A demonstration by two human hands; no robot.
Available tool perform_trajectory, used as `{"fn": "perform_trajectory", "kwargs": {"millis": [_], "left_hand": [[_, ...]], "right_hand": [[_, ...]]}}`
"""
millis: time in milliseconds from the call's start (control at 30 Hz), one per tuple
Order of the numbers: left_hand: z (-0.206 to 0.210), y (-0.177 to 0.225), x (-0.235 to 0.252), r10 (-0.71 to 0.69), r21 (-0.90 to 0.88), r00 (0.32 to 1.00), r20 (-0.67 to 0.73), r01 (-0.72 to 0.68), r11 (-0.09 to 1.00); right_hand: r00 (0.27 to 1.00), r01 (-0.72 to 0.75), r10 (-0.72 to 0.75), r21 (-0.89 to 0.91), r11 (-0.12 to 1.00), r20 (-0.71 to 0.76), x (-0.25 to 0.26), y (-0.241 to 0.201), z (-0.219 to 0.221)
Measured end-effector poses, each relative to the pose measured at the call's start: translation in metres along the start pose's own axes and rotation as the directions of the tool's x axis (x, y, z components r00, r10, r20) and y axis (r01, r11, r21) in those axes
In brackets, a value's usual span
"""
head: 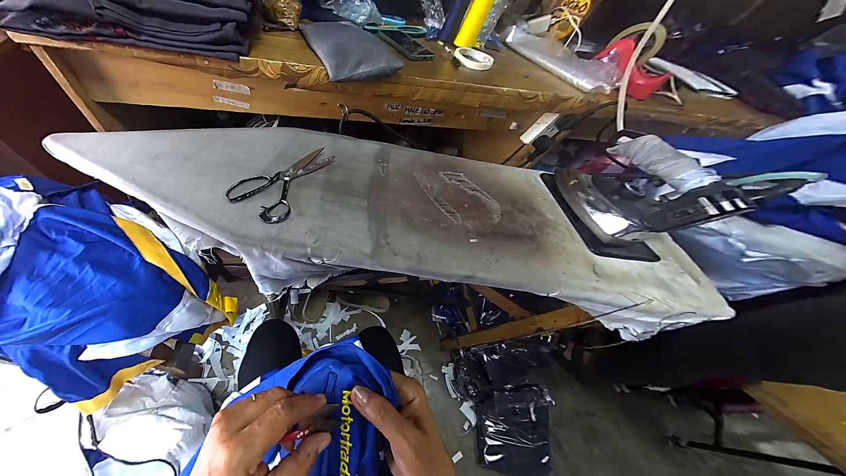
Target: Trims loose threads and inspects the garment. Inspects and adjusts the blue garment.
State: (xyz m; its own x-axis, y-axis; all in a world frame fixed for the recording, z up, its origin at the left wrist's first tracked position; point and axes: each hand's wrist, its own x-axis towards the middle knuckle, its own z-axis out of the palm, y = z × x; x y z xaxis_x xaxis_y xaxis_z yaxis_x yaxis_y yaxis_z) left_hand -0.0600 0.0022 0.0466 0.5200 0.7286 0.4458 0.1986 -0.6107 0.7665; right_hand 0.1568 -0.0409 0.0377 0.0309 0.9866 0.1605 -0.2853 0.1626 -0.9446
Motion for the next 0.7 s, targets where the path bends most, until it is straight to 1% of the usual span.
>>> {"fn": "perform_trajectory", "kwargs": {"millis": [200, 333, 467, 700], "left_hand": [[0.0, 0.002, 0.0, -0.03, 0.008, 0.999, 0.01, 0.03, 1.0], [0.002, -0.004, -0.002, -0.003, 0.041, 1.0, -0.013, 0.003, 0.999], [0.005, -0.004, -0.002, 0.02, 0.074, 0.999, -0.025, -0.018, 0.997], [0.005, 0.006, -0.001, 0.0, 0.13, 1.0, -0.001, 0.0, 0.992]], "right_hand": [[1.0, -0.026, 0.026, 0.017, 1.0, -0.007, 0.003, 0.0, -0.003], [1.0, -0.023, 0.023, 0.033, 0.999, 0.009, 0.005, 0.003, -0.006], [1.0, -0.001, 0.002, -0.023, 1.0, 0.011, 0.005, 0.004, -0.007], [0.997, 0.064, -0.069, -0.151, 0.986, -0.03, 0.006, -0.001, -0.003]]}}
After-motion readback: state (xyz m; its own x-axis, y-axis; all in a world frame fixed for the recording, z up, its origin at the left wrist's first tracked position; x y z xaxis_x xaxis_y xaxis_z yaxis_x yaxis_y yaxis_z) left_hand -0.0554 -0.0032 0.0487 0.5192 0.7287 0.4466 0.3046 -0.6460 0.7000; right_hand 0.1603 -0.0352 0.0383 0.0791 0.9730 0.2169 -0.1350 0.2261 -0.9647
